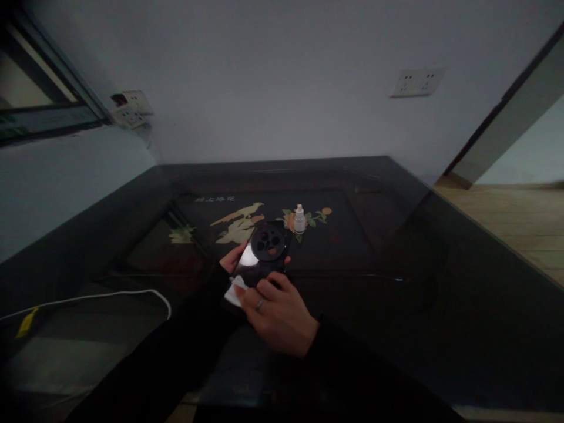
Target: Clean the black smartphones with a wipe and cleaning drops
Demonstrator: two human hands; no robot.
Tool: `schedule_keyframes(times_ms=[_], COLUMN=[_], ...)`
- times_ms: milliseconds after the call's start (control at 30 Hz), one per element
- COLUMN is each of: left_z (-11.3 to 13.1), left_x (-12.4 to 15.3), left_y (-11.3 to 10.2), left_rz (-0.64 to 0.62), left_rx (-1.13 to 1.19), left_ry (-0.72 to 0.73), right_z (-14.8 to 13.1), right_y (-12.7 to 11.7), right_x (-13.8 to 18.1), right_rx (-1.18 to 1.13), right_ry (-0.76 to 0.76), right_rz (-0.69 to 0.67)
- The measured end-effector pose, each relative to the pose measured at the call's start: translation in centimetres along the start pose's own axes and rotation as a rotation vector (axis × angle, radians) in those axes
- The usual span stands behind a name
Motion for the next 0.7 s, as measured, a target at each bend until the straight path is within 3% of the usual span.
schedule_keyframes(times_ms=[100,200,300,467,600,700], left_z=[1.3,3.1,3.4,2.3,2.4,2.8], left_x=[0.4,1.1,1.4,0.9,0.6,0.9], left_y=[0.8,0.7,0.3,-0.4,-0.2,0.2], left_rz=[-0.062,-0.045,-0.038,-0.147,-0.234,-0.261], left_rx=[-0.023,-0.023,-0.07,-0.102,-0.076,-0.049], left_ry=[-0.027,0.051,0.005,0.007,-0.077,0.005], right_z=[-1.3,-1.1,0.5,2.5,0.8,0.0], right_y=[-0.2,-0.5,-0.9,-1.5,-0.9,-0.4], right_x=[0.0,0.1,0.3,0.5,0.6,0.6], right_rx=[-0.066,-0.083,-0.028,0.065,-0.035,-0.078], right_ry=[-0.089,-0.11,-0.039,0.111,-0.039,-0.118], right_rz=[0.043,0.102,0.13,0.149,0.12,0.108])
Point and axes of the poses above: each hand's wrist, its own x-axis away from the middle knuckle, its own y-axis out of the palm, z = x × y, the point moved 2 cm from there along -x, towards the middle knuckle, and after that the axes turned 11 degrees about -y, right-handed, at the moved point
